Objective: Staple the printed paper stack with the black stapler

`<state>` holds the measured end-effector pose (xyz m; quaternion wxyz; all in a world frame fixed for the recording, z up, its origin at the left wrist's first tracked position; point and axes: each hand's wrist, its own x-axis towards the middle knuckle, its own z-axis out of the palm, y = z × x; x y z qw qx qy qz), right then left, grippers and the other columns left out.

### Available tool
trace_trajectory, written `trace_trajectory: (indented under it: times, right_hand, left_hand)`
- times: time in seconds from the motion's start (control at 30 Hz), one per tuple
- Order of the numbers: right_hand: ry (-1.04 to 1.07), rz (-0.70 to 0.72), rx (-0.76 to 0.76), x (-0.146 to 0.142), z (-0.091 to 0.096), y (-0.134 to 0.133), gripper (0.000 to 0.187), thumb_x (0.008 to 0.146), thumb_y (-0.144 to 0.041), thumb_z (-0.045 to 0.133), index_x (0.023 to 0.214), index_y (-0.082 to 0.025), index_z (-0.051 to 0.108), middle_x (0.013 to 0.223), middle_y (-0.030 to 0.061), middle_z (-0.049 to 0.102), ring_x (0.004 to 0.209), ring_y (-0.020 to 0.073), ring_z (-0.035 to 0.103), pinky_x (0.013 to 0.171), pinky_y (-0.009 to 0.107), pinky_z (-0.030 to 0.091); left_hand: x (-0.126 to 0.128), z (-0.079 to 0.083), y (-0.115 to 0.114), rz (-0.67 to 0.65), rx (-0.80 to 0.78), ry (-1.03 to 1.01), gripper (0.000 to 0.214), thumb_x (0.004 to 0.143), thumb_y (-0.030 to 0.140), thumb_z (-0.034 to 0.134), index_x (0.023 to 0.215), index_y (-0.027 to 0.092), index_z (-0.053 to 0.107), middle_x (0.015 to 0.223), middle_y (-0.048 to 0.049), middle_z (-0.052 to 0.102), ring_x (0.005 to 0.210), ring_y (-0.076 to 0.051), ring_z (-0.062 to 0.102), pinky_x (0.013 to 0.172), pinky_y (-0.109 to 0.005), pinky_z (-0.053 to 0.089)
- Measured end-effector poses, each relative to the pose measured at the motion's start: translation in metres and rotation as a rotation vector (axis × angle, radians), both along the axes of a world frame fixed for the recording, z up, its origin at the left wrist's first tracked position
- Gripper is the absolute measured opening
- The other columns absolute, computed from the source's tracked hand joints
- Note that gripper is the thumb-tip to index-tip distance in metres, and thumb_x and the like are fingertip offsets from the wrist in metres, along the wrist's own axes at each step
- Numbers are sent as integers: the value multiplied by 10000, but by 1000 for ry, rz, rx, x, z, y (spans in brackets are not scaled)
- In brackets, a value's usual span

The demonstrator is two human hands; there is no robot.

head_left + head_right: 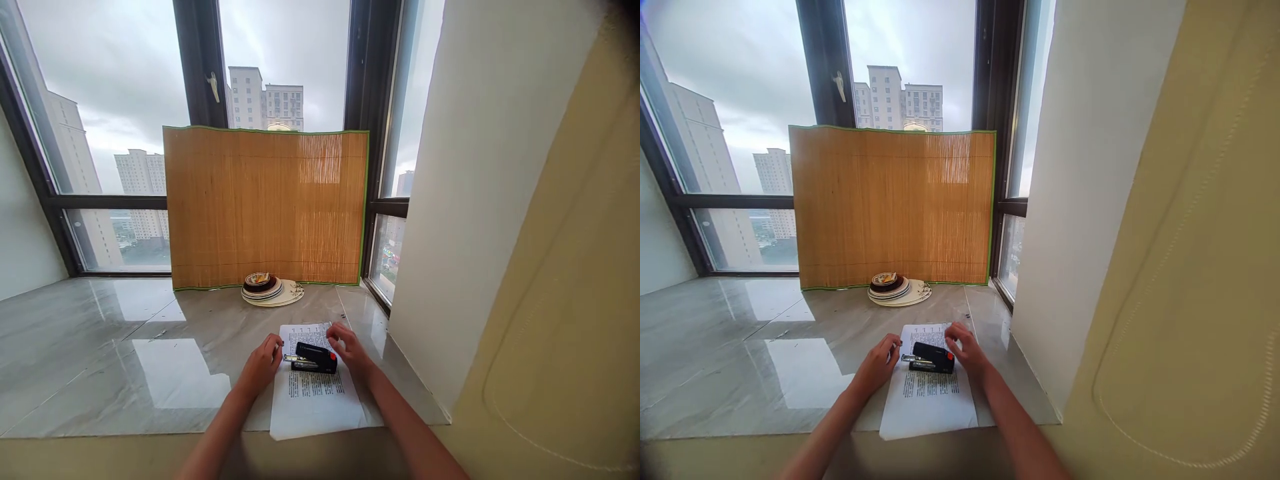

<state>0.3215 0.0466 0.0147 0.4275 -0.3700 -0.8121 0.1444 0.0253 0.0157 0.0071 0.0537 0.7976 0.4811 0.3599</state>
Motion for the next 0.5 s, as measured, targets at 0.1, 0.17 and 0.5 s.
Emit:
trace_trajectory:
  times: [0.1,0.17,0.5]
  right_hand:
    - [-70,195,36,-14,0,-11,232,965,-415,564,1095,-223,583,1020,55,602,972,218,549,910,350,449]
    - [-162,219,29,-22,0,-15,317,910,-397,666,1154,-220,569,1080,66,606,1005,227,541,937,364,440]
    - [-225,171,-21,-25,4,-20,206,906,-290,693,1082,-205,629,1006,59,650,954,221,566,893,341,440]
  left_hand:
    - [2,3,-2,-17,-22,28,122,985,214,426,1012,236,543,1010,-30,641,776,-160,643,781,-310,505]
    - [4,5,-2,-13,-33,41,126,986,217,431,1020,238,550,1029,-27,641,776,-156,645,765,-295,503]
    - [5,5,-2,-54,-23,59,332,965,136,426,1178,252,652,1212,-71,603,986,-184,669,899,-307,528]
